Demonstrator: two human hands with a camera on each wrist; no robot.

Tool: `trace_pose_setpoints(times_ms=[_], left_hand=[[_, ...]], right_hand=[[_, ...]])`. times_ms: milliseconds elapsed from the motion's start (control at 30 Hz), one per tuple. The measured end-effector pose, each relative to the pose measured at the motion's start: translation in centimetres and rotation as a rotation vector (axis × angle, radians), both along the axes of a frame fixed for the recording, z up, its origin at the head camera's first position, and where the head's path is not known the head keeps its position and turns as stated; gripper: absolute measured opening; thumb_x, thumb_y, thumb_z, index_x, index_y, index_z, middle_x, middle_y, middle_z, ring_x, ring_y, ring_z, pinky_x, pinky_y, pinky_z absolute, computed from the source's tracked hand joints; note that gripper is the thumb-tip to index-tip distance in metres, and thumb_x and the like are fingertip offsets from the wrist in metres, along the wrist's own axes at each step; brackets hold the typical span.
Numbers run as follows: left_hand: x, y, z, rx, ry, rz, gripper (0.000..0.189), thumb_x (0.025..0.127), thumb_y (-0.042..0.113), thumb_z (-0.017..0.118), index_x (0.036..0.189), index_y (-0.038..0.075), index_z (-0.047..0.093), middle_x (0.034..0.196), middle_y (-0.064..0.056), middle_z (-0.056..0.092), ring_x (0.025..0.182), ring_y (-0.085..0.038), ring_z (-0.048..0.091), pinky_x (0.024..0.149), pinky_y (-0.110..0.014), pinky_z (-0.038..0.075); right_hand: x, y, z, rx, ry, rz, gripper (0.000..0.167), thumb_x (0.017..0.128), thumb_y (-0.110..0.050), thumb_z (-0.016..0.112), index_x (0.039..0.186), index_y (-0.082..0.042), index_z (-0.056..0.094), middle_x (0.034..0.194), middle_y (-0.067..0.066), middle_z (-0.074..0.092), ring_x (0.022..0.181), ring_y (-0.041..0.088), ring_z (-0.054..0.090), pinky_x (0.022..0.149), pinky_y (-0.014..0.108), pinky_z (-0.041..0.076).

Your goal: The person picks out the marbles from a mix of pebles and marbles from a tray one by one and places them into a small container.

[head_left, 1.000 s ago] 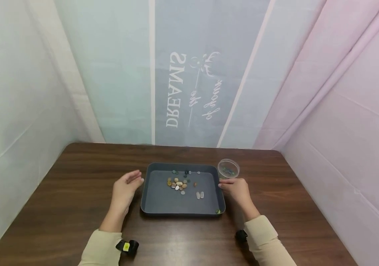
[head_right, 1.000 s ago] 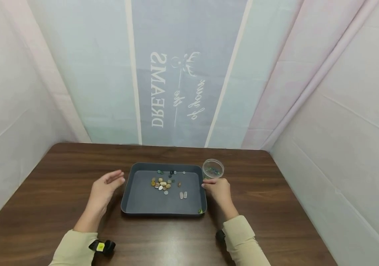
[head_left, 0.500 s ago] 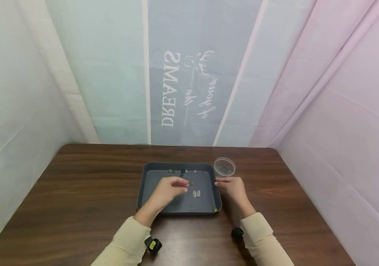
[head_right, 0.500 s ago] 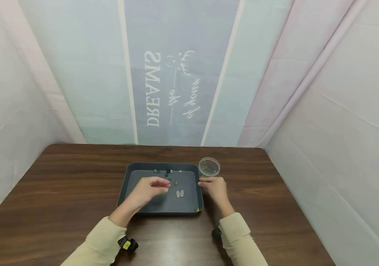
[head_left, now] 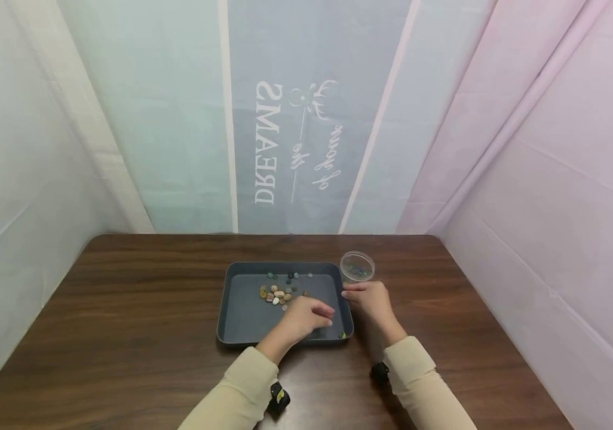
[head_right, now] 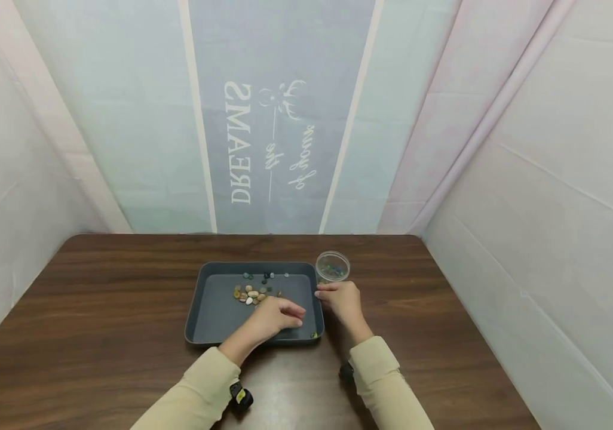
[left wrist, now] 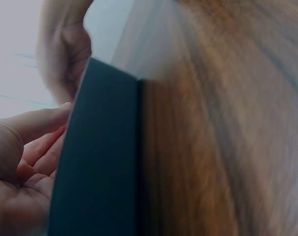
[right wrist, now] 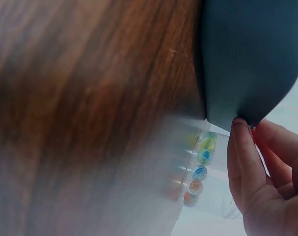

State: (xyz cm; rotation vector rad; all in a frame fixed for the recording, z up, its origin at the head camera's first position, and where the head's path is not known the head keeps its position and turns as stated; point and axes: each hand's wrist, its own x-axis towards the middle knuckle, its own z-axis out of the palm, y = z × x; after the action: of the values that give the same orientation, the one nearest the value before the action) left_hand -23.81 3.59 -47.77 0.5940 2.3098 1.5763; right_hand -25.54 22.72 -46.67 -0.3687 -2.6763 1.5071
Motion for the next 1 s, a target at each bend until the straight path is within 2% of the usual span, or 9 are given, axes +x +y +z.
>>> trace_pose_setpoints(times_ms=[233,500,733,1000], left_hand=[[0.2,1.4,-0.2,-0.127,0.067,-0.050,0.013,0.080,0.004,0.077,0.093,0.001,0.079,0.090,-0.009,0.078,0.093,-0.022,0.071,0.074,-0.025,0.055],[0.0,2.4,-0.5,-0.209,0.072,-0.078,0.012,0.076,0.009,0.082,0.088,0.006,0.081,0.089,-0.004,0.079,0.092,-0.016,0.069,0.078,-0.022,0.052],[-0.4,2.9,-0.8,-0.228,0.085,-0.096,0.013,0.075,0.006,0.082,0.089,0.007,0.081,0.089,-0.004,0.079,0.091,-0.014,0.069,0.076,-0.019,0.052],[-0.3,3.0,-1.0,-0.233,0.092,-0.085,0.008,0.076,0.006,0.082,0.084,0.007,0.081,0.084,-0.003,0.079,0.091,-0.015,0.070,0.076,-0.021,0.052]], right_hand=[[-0.1,-0.1,0.0,0.018,-0.004,-0.006,0.016,0.085,-0.006,0.077,0.098,0.003,0.078,0.100,0.021,0.076,0.078,0.017,0.075,0.071,0.030,0.062],[0.0,0.0,-0.1,0.035,0.013,0.002,0.016,0.084,-0.006,0.077,0.098,0.002,0.078,0.100,0.021,0.076,0.078,0.017,0.075,0.071,0.030,0.062],[-0.2,0.1,-0.4,0.023,0.023,0.002,0.016,0.084,-0.006,0.077,0.097,0.002,0.078,0.099,0.020,0.076,0.076,0.015,0.074,0.069,0.029,0.061],[-0.2,0.2,-0.4,0.040,0.015,0.002,0.016,0.085,-0.008,0.077,0.097,0.001,0.079,0.100,0.019,0.076,0.076,0.014,0.074,0.068,0.027,0.061]])
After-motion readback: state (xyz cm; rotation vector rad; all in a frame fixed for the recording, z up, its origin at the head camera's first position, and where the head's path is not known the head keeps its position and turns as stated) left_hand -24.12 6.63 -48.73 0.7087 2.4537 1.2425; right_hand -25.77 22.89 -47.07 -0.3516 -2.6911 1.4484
